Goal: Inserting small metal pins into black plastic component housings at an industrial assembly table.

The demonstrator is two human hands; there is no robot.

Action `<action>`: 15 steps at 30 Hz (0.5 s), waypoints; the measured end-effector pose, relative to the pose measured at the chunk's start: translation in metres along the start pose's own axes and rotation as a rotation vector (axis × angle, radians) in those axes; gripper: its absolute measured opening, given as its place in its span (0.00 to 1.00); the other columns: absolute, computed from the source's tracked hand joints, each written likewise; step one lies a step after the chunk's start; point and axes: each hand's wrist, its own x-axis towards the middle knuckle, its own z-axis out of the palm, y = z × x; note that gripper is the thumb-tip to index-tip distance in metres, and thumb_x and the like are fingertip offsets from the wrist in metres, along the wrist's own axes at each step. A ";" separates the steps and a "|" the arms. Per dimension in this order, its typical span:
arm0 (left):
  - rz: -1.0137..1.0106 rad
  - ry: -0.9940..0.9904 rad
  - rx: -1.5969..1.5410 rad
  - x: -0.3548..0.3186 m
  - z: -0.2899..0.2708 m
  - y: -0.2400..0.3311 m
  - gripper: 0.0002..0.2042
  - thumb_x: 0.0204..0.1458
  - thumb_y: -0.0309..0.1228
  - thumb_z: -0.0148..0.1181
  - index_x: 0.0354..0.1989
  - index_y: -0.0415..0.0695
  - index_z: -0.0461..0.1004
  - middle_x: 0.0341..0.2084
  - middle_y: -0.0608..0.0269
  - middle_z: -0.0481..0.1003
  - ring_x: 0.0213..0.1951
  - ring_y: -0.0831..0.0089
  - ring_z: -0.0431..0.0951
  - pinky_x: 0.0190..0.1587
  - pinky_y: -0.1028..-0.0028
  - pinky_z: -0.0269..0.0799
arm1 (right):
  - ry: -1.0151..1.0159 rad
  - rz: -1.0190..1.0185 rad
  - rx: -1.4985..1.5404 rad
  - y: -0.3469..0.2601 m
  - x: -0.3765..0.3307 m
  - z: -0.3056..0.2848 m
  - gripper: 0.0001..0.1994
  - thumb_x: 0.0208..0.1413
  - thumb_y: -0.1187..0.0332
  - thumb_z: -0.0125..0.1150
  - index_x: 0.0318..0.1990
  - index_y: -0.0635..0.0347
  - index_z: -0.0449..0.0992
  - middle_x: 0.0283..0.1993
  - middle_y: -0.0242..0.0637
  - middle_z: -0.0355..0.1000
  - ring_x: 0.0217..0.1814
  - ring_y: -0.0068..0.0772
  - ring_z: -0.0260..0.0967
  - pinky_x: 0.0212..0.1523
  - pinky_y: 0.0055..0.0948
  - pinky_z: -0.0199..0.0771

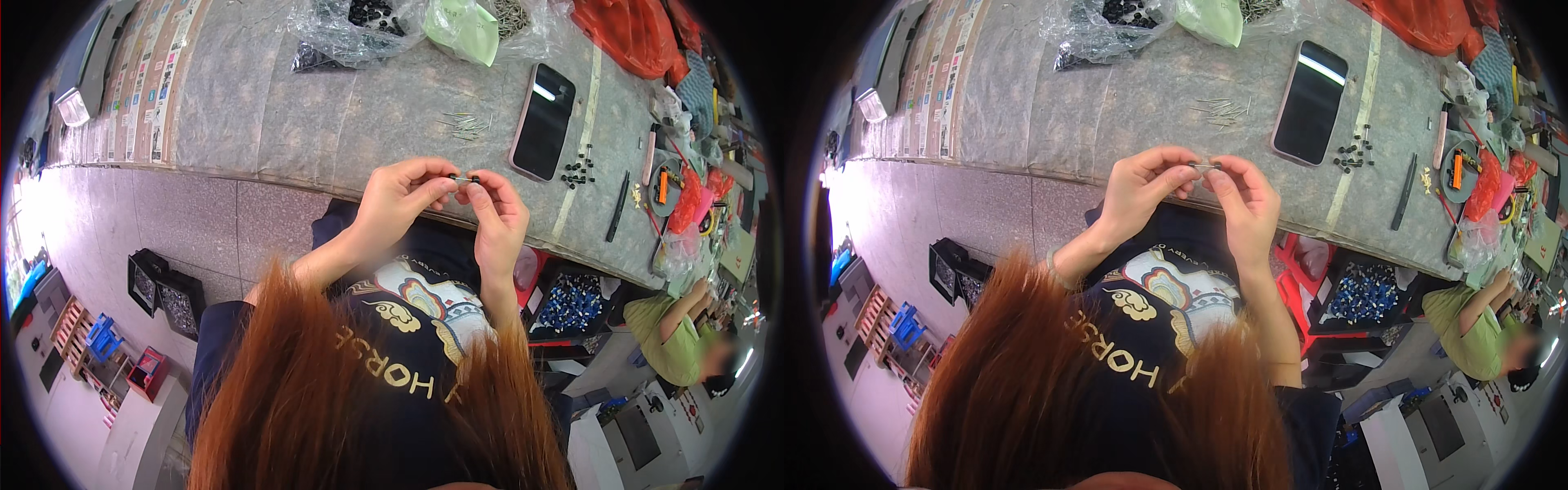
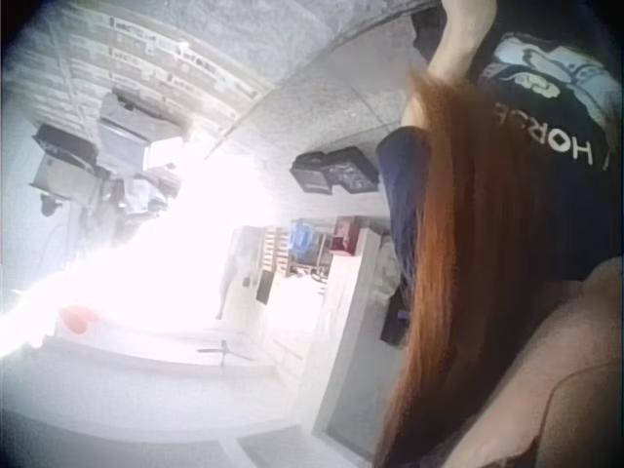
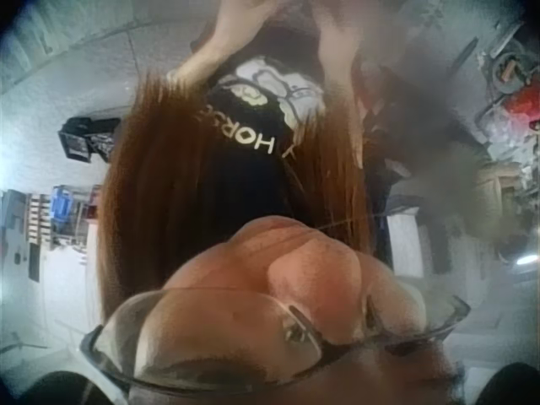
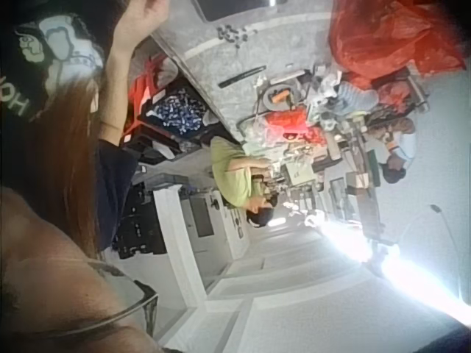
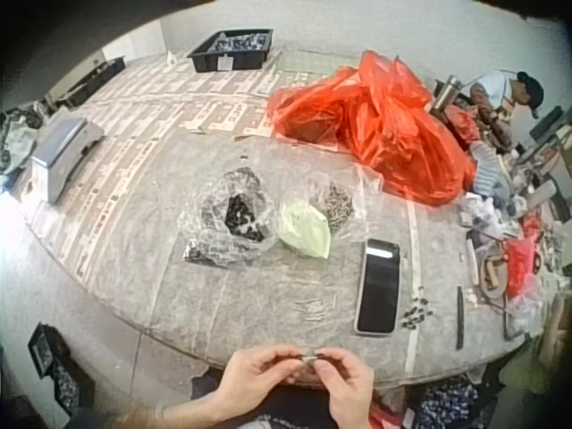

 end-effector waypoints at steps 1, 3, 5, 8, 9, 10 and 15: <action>0.042 -0.015 0.059 0.000 0.000 0.000 0.08 0.48 0.23 0.51 0.36 0.35 0.69 0.25 0.64 0.72 0.25 0.83 0.70 0.29 0.85 0.67 | -0.014 0.005 0.042 0.000 0.000 0.000 0.08 0.48 0.78 0.52 0.37 0.68 0.69 0.33 0.34 0.69 0.33 0.20 0.66 0.36 0.18 0.66; 0.045 -0.013 0.059 0.000 0.000 0.001 0.08 0.48 0.23 0.51 0.37 0.35 0.69 0.26 0.64 0.72 0.25 0.83 0.70 0.29 0.85 0.67 | -0.028 0.010 0.083 0.000 0.000 0.000 0.08 0.48 0.78 0.52 0.37 0.68 0.69 0.33 0.34 0.69 0.33 0.20 0.66 0.36 0.18 0.66; 0.049 -0.006 0.059 0.000 0.001 0.001 0.08 0.48 0.23 0.52 0.37 0.35 0.69 0.26 0.64 0.72 0.25 0.83 0.70 0.29 0.85 0.67 | 0.000 -0.057 -0.010 0.000 -0.002 0.002 0.08 0.48 0.78 0.52 0.38 0.68 0.69 0.33 0.34 0.69 0.34 0.20 0.66 0.37 0.17 0.65; 0.015 0.023 -0.025 0.000 0.001 0.003 0.09 0.47 0.23 0.52 0.37 0.35 0.69 0.26 0.64 0.72 0.25 0.83 0.69 0.29 0.85 0.67 | -0.013 -0.063 -0.051 -0.002 -0.003 0.000 0.09 0.48 0.78 0.52 0.38 0.68 0.69 0.33 0.34 0.68 0.34 0.20 0.66 0.37 0.17 0.65; -0.004 0.009 -0.048 0.001 0.000 0.004 0.09 0.47 0.23 0.51 0.37 0.35 0.69 0.26 0.64 0.72 0.25 0.83 0.69 0.30 0.85 0.67 | -0.014 -0.063 -0.051 -0.003 -0.003 0.001 0.09 0.48 0.78 0.52 0.38 0.68 0.69 0.33 0.34 0.68 0.34 0.20 0.66 0.37 0.17 0.65; -0.023 -0.004 -0.070 0.001 -0.001 0.004 0.09 0.47 0.23 0.51 0.38 0.35 0.69 0.27 0.63 0.72 0.25 0.83 0.69 0.30 0.85 0.67 | -0.013 -0.058 -0.038 -0.005 -0.004 0.002 0.09 0.48 0.78 0.52 0.38 0.68 0.69 0.33 0.33 0.68 0.34 0.20 0.66 0.36 0.17 0.65; -0.024 -0.008 -0.012 -0.002 0.000 0.008 0.09 0.47 0.22 0.52 0.38 0.35 0.69 0.27 0.63 0.72 0.25 0.83 0.70 0.30 0.85 0.68 | -0.030 -0.052 -0.017 -0.006 -0.005 -0.001 0.09 0.48 0.77 0.52 0.39 0.67 0.70 0.33 0.33 0.68 0.34 0.19 0.65 0.36 0.16 0.65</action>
